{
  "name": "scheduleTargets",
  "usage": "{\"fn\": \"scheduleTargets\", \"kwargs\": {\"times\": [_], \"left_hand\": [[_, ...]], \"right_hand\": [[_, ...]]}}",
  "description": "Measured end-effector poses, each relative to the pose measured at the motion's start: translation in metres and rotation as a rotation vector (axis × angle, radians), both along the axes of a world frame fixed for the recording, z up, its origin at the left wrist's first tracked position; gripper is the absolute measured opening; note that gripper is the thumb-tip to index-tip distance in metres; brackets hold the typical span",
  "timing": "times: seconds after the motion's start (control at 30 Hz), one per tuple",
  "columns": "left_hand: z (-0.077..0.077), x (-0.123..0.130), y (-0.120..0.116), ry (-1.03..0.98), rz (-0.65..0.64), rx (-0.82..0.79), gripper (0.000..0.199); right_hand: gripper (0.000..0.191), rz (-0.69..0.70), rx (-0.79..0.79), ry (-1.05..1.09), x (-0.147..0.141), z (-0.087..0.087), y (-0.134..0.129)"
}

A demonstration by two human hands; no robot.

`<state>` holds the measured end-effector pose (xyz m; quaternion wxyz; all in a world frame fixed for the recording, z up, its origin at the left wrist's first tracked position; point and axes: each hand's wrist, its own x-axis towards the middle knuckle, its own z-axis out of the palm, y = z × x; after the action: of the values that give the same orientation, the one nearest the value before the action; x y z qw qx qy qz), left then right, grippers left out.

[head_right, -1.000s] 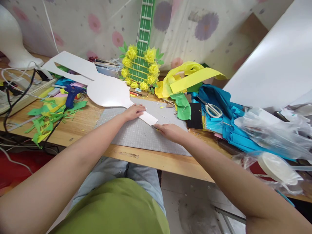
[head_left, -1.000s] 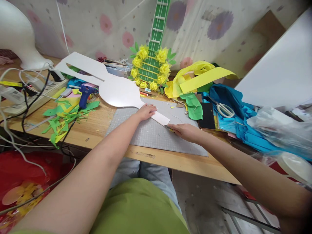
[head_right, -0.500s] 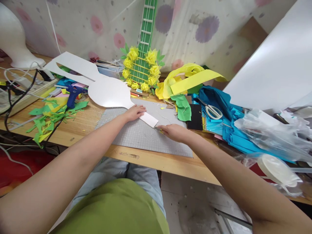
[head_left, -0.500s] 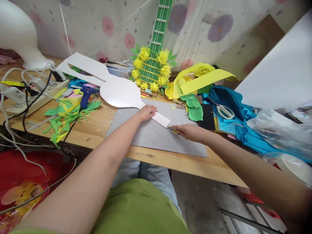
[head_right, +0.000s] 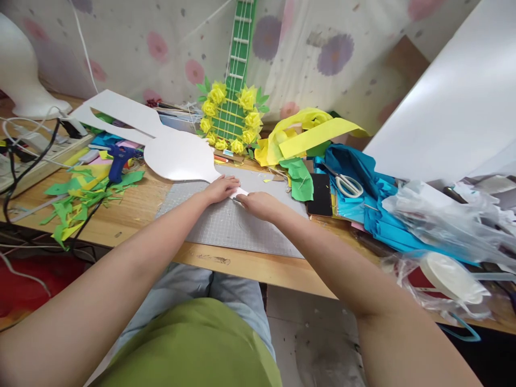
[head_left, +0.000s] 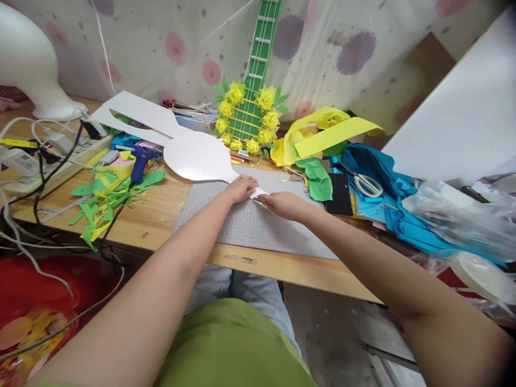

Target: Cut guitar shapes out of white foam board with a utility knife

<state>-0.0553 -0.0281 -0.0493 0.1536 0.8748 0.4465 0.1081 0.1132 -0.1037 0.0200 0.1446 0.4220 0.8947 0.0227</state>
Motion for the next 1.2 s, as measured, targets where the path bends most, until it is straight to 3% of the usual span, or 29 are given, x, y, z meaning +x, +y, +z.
{"fn": "scheduleTargets", "kwargs": {"times": [0.27, 0.47, 0.93, 1.2], "left_hand": [[-0.001, 0.000, 0.001, -0.008, -0.007, 0.001, 0.034], [0.000, 0.000, 0.000, -0.004, 0.003, -0.008, 0.033], [0.000, 0.000, 0.001, 0.016, -0.014, 0.000, 0.034], [0.002, -0.001, 0.001, 0.003, -0.019, -0.001, 0.033]], "right_hand": [[0.038, 0.015, 0.021, -0.020, -0.005, -0.003, 0.002], [0.039, 0.023, -0.014, -0.057, -0.004, 0.004, 0.002], [0.040, 0.035, -0.077, -0.004, 0.019, 0.002, 0.003], [0.041, -0.018, -0.113, 0.029, 0.039, 0.004, -0.012]]}}
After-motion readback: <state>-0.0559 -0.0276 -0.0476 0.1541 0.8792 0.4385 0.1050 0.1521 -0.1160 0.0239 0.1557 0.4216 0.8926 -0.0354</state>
